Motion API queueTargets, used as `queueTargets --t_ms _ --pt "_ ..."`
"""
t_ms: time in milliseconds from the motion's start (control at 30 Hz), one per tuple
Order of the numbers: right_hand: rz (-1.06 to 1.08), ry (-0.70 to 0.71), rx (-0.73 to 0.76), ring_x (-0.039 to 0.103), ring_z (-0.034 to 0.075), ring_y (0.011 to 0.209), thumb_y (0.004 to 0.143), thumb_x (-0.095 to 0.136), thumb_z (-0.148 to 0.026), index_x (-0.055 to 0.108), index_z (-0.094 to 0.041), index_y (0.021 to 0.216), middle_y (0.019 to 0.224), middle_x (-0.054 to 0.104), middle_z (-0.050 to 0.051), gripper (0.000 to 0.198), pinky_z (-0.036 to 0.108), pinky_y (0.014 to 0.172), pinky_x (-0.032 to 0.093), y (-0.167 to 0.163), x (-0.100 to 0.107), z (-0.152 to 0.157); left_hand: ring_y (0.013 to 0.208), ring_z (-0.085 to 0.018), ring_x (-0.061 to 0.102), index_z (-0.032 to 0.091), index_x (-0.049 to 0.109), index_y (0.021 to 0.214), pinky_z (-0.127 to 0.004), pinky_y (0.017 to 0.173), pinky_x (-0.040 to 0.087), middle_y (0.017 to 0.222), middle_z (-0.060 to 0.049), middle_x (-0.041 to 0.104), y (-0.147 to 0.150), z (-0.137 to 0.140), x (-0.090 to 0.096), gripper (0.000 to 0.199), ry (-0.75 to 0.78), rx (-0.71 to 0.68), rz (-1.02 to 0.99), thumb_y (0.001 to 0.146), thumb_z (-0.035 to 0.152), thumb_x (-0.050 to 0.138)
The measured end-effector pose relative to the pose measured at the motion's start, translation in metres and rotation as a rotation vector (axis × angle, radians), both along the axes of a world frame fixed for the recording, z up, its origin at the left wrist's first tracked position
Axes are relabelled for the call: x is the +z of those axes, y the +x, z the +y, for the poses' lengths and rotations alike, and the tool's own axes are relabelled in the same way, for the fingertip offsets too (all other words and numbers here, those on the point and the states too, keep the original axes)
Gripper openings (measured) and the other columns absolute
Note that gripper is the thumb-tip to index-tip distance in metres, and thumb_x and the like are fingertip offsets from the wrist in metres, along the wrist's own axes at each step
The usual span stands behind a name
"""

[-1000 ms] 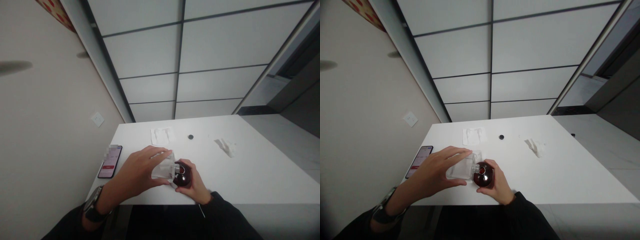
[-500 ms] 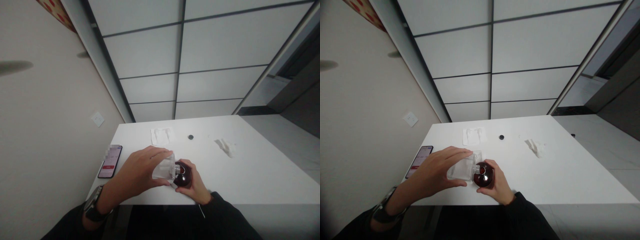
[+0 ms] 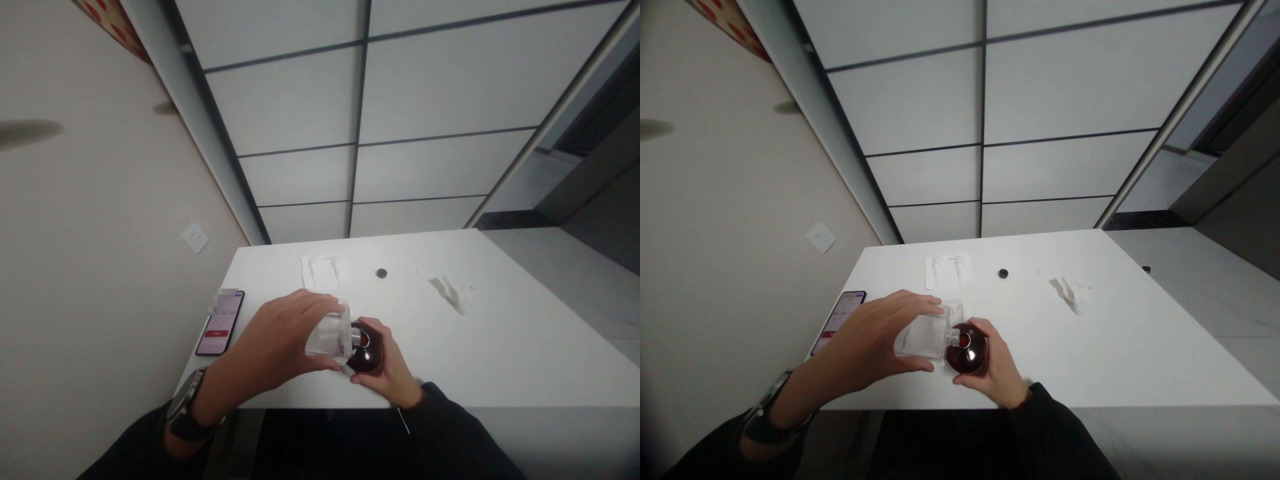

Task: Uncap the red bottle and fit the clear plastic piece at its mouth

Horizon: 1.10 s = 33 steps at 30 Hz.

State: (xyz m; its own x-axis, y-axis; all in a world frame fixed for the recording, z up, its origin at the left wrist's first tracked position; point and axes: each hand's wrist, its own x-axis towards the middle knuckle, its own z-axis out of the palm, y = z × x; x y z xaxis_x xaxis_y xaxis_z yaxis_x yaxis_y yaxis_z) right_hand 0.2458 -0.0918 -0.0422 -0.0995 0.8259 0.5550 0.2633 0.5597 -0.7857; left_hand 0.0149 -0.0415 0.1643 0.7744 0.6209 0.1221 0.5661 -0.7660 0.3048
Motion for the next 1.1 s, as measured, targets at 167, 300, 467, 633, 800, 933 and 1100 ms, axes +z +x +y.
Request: queueTargets --t_ms 167,300,467,633,800,933,1100 --pt "-0.003 -0.001 0.011 0.065 0.035 0.126 0.084 0.082 -0.068 0.043 -0.029 0.153 0.137 0.063 0.014 0.088 0.05 0.108 0.055 0.0005 0.0031 -0.0001 0.123 -0.034 0.071 0.023 0.062 0.134 -0.05 0.098 0.063 0.138 -0.01 0.074 -0.0003 -0.0005 0.0011 0.072 0.009 -0.018 -0.002 0.074 0.037 0.1" --pt "0.016 -0.013 0.016 0.066 0.036 0.124 0.082 0.085 -0.067 0.045 -0.028 0.152 0.137 0.063 0.014 0.089 0.051 0.107 0.056 0.0 0.0021 -0.0002 0.125 -0.033 0.07 0.022 0.063 0.135 -0.049 0.098 0.062 0.14 -0.01 0.073 -0.0009 -0.0008 0.0016 0.071 0.03 -0.045 -0.015 0.076 0.039 0.098" --pt "-0.007 -0.042 -0.005 0.066 0.037 0.125 0.08 0.084 -0.071 0.045 -0.027 0.15 0.137 0.062 0.015 0.091 0.054 0.107 0.056 -0.0001 -0.0003 -0.0012 0.124 -0.032 0.071 0.022 0.062 0.135 -0.048 0.099 0.063 0.138 -0.01 0.073 -0.0004 -0.0003 0.0018 0.07 0.053 -0.059 -0.031 0.077 0.037 0.098" --pt "-0.002 -0.008 0.005 0.066 0.036 0.125 0.083 0.081 -0.07 0.043 -0.029 0.152 0.137 0.062 0.014 0.088 0.052 0.106 0.056 -0.0007 0.0037 -0.0011 0.125 -0.031 0.07 0.024 0.061 0.135 -0.048 0.099 0.063 0.139 -0.009 0.073 -0.0001 -0.0004 0.0034 0.069 0.063 -0.068 -0.025 0.077 0.036 0.098" --pt "0.002 -0.026 0.014 0.066 0.036 0.125 0.083 0.082 -0.07 0.044 -0.029 0.152 0.137 0.062 0.014 0.089 0.051 0.107 0.056 -0.0006 0.0035 -0.0006 0.124 -0.032 0.071 0.023 0.061 0.133 -0.049 0.097 0.064 0.138 -0.009 0.073 0.0007 -0.0009 0.0058 0.069 0.081 -0.082 -0.03 0.076 0.034 0.099" --pt "-0.018 -0.052 0.002 0.065 0.038 0.128 0.081 0.083 -0.071 0.044 -0.026 0.151 0.139 0.061 0.016 0.091 0.054 0.109 0.055 0.0008 -0.0003 -0.001 0.124 -0.033 0.071 0.023 0.062 0.132 -0.051 0.097 0.064 0.138 -0.01 0.073 0.0016 -0.0014 0.0063 0.066 0.089 -0.09 -0.03 0.077 0.034 0.098" --pt "-0.013 -0.054 0.003 0.065 0.039 0.129 0.079 0.085 -0.069 0.045 -0.027 0.151 0.139 0.062 0.016 0.092 0.055 0.109 0.055 0.0019 -0.0024 -0.0013 0.125 -0.032 0.07 0.023 0.062 0.133 -0.049 0.098 0.063 0.14 -0.009 0.072 0.0005 -0.0015 0.0065 0.067 0.1 -0.086 -0.024 0.077 0.037 0.098"
